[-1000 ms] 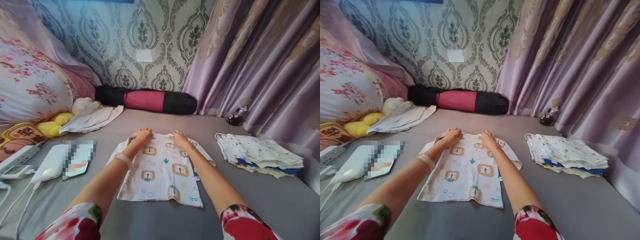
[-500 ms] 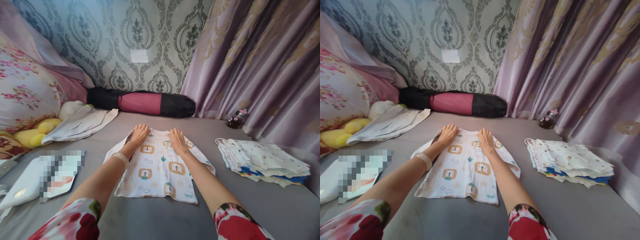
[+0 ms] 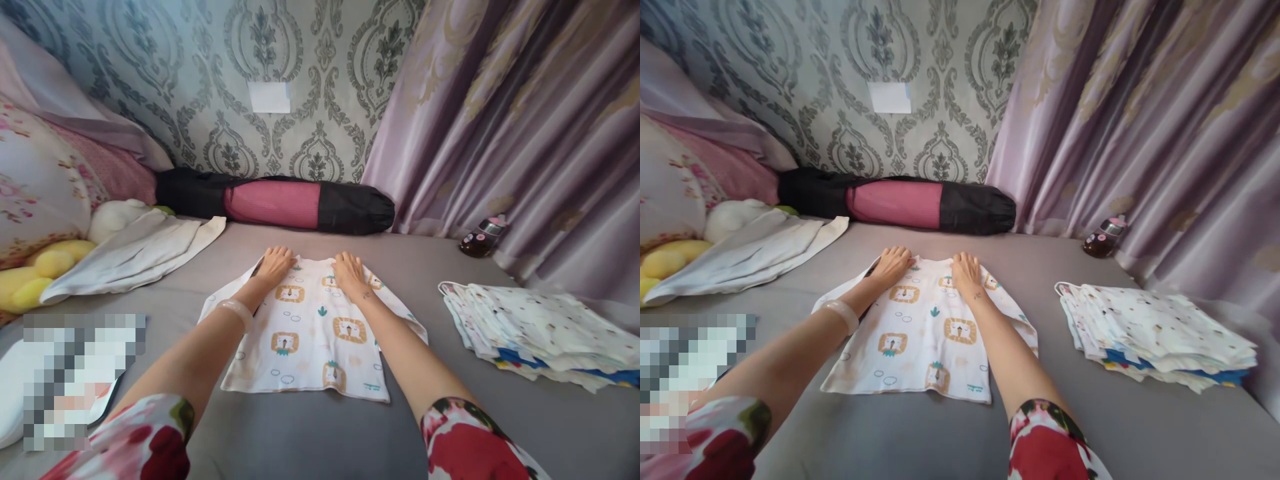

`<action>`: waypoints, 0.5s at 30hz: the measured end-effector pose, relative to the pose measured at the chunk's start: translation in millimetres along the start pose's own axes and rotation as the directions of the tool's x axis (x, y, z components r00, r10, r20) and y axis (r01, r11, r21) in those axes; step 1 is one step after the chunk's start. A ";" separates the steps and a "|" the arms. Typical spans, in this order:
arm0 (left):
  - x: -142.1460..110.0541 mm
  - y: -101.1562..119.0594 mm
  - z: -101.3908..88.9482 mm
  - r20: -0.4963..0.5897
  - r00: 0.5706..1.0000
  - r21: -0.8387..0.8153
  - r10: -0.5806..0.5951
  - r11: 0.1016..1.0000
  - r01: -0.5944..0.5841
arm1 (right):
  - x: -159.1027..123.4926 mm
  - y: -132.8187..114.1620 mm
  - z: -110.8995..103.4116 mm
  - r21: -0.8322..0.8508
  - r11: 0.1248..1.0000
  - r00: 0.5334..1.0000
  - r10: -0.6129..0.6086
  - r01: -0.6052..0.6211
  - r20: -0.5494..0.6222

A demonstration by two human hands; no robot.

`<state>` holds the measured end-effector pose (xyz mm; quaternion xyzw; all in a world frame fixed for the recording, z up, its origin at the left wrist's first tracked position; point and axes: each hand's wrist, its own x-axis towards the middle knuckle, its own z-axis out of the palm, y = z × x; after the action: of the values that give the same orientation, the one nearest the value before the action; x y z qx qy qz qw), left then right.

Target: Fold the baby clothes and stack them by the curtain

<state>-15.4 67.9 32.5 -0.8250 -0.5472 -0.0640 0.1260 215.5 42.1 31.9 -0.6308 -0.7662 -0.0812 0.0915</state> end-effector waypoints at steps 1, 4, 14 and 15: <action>0.3 0.6 -0.7 0.012 1.000 0.003 -0.003 1.000 0.003 | 1.1 1.2 -0.2 0.031 0.999 1.000 0.017 -0.017 0.020; 1.0 11.0 -9.2 0.022 1.000 0.006 -0.007 1.000 0.007 | 8.9 9.4 -5.8 0.197 0.978 0.991 0.051 -0.076 0.127; 8.9 120.9 -13.7 -0.105 0.942 -0.469 0.319 0.819 -0.329 | -8.6 84.0 -41.7 0.560 0.630 0.818 0.231 -0.539 0.527; 9.3 130.4 -10.0 -0.135 0.937 -0.517 0.321 0.785 -0.343 | -17.6 91.9 -43.8 0.577 0.570 0.790 0.238 -0.585 0.565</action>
<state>108.4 25.3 26.4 -0.9090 -0.3515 -0.2062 -0.0876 310.7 32.4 70.9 -0.7067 -0.5592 0.3939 0.1810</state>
